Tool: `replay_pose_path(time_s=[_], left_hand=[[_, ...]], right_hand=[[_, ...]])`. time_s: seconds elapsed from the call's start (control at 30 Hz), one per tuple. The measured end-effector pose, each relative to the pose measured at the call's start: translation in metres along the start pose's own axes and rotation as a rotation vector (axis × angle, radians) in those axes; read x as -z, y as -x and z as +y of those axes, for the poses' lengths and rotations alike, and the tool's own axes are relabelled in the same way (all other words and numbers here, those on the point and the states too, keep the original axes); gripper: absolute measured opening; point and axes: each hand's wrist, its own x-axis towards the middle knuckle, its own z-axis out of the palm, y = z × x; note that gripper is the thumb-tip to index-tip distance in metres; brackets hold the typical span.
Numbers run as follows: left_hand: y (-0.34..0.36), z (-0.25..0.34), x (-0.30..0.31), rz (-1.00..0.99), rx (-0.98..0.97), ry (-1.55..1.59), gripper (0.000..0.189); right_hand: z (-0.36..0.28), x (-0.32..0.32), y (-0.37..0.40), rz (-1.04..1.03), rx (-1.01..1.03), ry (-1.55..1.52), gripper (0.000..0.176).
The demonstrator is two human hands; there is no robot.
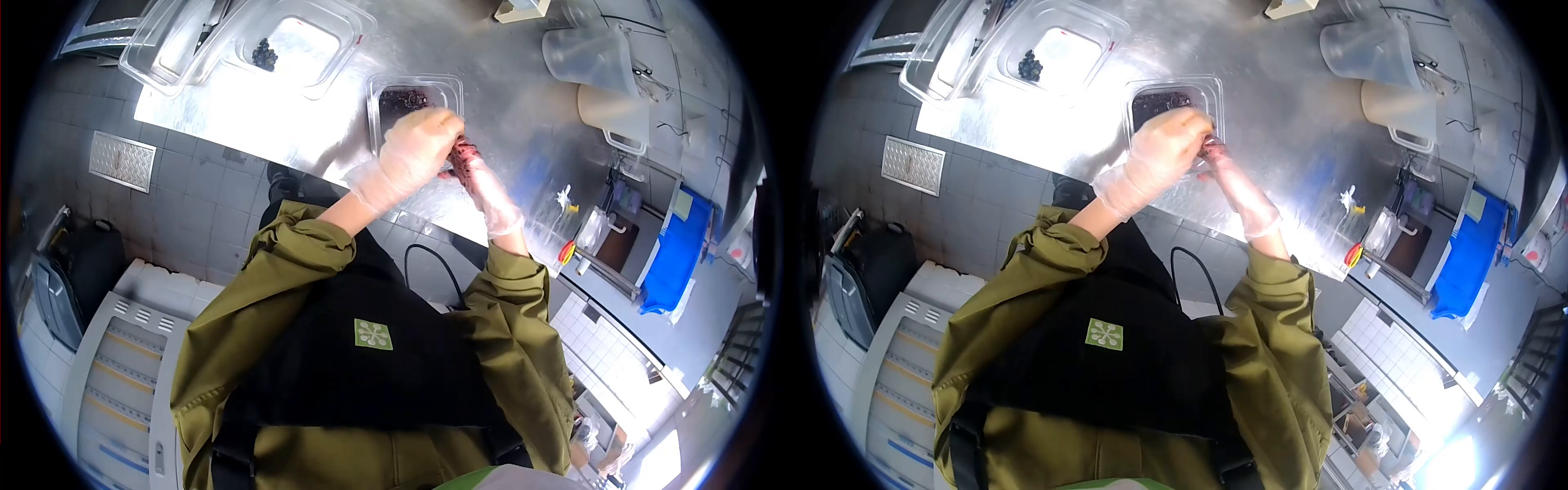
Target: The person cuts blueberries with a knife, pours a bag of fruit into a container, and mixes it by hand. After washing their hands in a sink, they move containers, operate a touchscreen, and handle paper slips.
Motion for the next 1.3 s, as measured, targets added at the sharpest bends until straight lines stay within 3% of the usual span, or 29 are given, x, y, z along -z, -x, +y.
replay_pose_path(time_s=[0.03,0.17,0.23,0.33,0.4,0.43,0.5,0.53,0.57,0.67,0.77,0.8,0.9,1.0,1.03,1.1,1.17,1.2,1.3], left_hand=[[0.004,-0.005,-0.004,-0.033,0.050,-0.021,0.010],[0.018,-0.035,0.000,-0.194,0.207,-0.188,0.014],[0.013,-0.025,0.012,-0.093,0.310,-0.082,0.015],[0.004,-0.009,0.021,-0.052,0.091,0.123,0.017],[0.008,-0.012,0.014,-0.116,0.103,0.130,0.017],[0.012,-0.015,0.010,-0.147,0.109,0.133,0.017],[0.012,-0.028,0.015,-0.224,0.188,-0.152,0.018],[0.012,-0.028,0.014,-0.225,0.205,-0.177,0.017],[0.011,-0.027,0.014,-0.225,0.222,-0.202,0.016],[-0.003,-0.010,0.013,-0.123,0.020,0.038,0.014],[0.003,-0.022,0.001,-0.172,0.118,0.160,0.014],[0.000,-0.030,0.005,-0.228,0.134,0.040,0.014],[-0.003,-0.035,0.012,-0.312,0.199,-0.289,0.015],[-0.014,-0.020,0.009,-0.206,0.045,0.013,0.014],[-0.015,-0.018,0.008,-0.309,0.046,0.094,0.015],[-0.005,-0.041,-0.002,-0.319,0.183,0.011,0.016],[-0.002,-0.040,0.012,-0.304,0.203,-0.106,0.019],[-0.001,-0.039,0.017,-0.295,0.214,-0.165,0.020],[0.004,-0.030,0.018,-0.134,0.368,0.255,0.020]], right_hand=[[0.000,-0.003,0.001,-0.035,0.073,-0.026,0.034],[0.001,-0.002,-0.011,-0.011,0.136,0.461,0.031],[-0.003,-0.011,-0.011,0.065,0.265,0.681,0.033],[-0.010,-0.012,-0.023,0.050,0.149,1.016,0.036],[-0.013,-0.014,-0.032,0.007,0.042,1.226,0.036],[-0.009,-0.011,-0.033,0.029,0.301,1.303,0.035],[-0.002,-0.006,-0.033,0.081,0.831,1.418,0.033],[-0.001,-0.007,-0.031,0.095,0.848,1.378,0.029],[-0.002,-0.006,-0.031,0.065,0.783,1.437,0.028],[-0.001,-0.003,-0.033,-0.029,0.572,1.617,0.026],[-0.020,-0.015,-0.025,-0.139,0.329,1.674,0.025],[-0.013,-0.013,-0.025,0.033,0.783,1.552,0.023],[-0.006,-0.010,-0.024,0.098,1.029,1.391,0.021],[-0.022,-0.009,-0.014,-0.156,0.588,1.474,0.028],[-0.028,-0.008,-0.012,-0.244,0.426,1.504,0.030],[-0.027,-0.004,-0.006,-0.140,0.606,1.332,0.038],[-0.012,0.004,-0.001,-0.002,0.838,1.119,0.039],[-0.003,0.011,0.001,0.000,0.753,0.962,0.046],[0.006,0.012,0.006,-0.012,0.388,0.029,0.045]])
